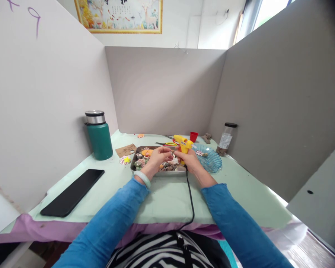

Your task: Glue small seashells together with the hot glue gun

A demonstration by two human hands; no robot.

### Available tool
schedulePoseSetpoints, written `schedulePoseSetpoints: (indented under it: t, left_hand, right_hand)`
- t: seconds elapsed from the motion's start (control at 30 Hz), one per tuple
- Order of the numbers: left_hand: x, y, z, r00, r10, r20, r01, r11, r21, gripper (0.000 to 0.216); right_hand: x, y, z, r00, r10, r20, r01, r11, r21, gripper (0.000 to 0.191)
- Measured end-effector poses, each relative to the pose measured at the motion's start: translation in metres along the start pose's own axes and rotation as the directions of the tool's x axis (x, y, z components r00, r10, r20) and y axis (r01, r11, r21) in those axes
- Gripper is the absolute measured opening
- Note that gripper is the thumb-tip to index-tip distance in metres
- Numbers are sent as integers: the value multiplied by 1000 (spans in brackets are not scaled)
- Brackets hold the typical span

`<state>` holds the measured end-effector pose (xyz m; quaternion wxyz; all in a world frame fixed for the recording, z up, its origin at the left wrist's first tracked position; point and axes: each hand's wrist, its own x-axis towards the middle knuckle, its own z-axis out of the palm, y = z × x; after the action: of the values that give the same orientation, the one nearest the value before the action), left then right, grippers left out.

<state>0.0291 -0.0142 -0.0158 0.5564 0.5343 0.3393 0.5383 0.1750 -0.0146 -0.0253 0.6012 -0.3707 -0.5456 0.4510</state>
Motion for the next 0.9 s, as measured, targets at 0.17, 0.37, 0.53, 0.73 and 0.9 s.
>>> schedulePoseSetpoints:
  t: [0.17,0.37,0.53,0.73,0.9]
  left_hand:
    - [-2,2,2,1000,-3,0,3,1000,21,20]
    - [-2,1,2,1000,15,-2,-15,998,58,19]
    - [-3,2,2,999,16,-33,-14,997,74,16]
    - [-2,1,0,1000,23,-10,-22,997,74,20]
    - [0,-1,0,999,-3,-42,5,999,38,19]
  right_hand:
    - [0,2,-1,1000,-1,-6,1,1000,-8,26]
    - [2,2,-1,1000,7,-4,-7,1000,-5,25]
    - [2,3,-2,1000,6,-1,-6,1000,-19,24]
    - [2,3,-1,1000,2,2,-2,1000,-10,26]
    - [1,1,0,1000,3,-16,-3,1000,-1,27]
